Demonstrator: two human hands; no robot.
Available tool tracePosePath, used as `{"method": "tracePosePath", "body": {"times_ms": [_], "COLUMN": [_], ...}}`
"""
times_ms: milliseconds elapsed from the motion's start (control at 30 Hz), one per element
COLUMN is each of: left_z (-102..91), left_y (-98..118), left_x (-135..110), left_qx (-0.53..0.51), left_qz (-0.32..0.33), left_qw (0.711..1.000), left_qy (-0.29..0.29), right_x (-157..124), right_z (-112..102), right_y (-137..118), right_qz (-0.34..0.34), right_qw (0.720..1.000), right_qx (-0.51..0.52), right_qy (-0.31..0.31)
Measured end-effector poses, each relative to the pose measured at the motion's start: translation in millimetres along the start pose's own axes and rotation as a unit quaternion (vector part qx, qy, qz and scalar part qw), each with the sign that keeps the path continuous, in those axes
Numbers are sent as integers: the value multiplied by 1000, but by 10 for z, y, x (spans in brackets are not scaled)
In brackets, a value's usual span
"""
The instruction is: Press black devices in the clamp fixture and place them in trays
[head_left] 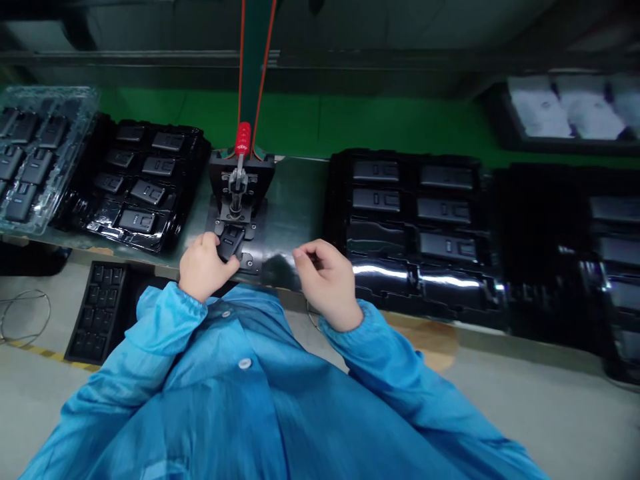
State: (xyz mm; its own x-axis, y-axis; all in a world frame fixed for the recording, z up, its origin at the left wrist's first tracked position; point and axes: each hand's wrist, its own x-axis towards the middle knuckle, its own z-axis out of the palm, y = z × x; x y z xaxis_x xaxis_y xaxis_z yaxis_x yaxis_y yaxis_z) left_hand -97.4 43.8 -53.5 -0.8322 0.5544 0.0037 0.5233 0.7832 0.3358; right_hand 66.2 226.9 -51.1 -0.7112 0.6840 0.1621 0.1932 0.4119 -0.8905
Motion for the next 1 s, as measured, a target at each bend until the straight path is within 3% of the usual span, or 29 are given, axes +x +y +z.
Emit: {"method": "tracePosePath", "body": {"times_ms": [267, 633, 800, 1000], "left_z": [65, 66, 41, 66], "left_y": [109, 225, 228, 131], "left_x": [3, -15, -29, -79], "left_qx": [29, 75, 87, 97], "left_qz": [-16, -19, 1, 35], "left_qw": [999, 997, 996, 995], "left_qy": [4, -19, -27, -3], "right_x": [-60, -11, 208, 833], "right_z": [-99, -61, -101, -21], "right_y": [26, -42, -345, -938], "right_qz": [-3, -39, -93, -257], "right_qw": [1000, 999, 994, 961], "right_qx": [11, 21, 55, 83], "right_qy": [-2, -20, 11, 63]}}
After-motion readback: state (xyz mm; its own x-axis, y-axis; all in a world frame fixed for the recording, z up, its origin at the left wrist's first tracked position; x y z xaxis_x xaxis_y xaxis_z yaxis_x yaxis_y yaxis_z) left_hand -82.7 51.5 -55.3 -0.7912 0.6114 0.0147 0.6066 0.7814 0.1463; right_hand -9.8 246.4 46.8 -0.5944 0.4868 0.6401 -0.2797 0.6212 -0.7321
